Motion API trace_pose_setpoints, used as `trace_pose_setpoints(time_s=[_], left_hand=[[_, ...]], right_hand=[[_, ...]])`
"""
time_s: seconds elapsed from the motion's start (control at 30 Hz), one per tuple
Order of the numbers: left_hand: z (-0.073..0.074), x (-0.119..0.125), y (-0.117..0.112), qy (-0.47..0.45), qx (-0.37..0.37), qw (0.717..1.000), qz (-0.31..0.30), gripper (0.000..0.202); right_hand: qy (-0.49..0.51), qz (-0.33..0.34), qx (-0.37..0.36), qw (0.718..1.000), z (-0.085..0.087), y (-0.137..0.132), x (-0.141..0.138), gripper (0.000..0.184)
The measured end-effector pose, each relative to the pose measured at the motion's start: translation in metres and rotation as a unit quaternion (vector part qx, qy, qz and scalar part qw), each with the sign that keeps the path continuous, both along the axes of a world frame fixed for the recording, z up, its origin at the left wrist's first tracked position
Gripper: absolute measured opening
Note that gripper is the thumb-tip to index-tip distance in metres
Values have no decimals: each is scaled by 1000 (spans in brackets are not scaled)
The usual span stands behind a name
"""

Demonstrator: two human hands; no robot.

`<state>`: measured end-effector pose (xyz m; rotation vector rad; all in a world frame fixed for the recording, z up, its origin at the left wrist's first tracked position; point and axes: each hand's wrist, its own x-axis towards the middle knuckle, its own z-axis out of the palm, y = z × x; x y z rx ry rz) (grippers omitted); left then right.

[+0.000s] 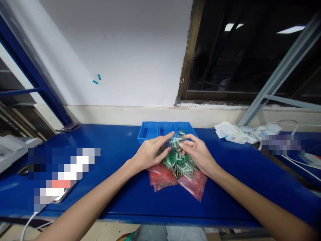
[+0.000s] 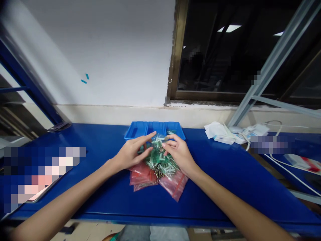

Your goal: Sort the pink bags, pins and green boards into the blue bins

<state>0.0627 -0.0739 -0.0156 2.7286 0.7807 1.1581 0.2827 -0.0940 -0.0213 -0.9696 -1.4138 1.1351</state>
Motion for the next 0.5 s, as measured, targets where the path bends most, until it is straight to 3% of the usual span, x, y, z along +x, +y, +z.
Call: trace_pose_setpoints(time_s=[0.2, 0.37, 0.5], left_hand=[[-2, -1, 3, 34, 8, 999, -26, 39], [-1, -2, 4, 15, -42, 998, -52, 44], [5, 2, 1, -28, -139, 985, -95, 30]], right_hand=[[-24, 29, -4, 999, 2, -4, -3, 45], [-88, 20, 45, 995, 2, -3, -1, 29], [-119, 7, 85, 989, 4, 0, 1, 22]])
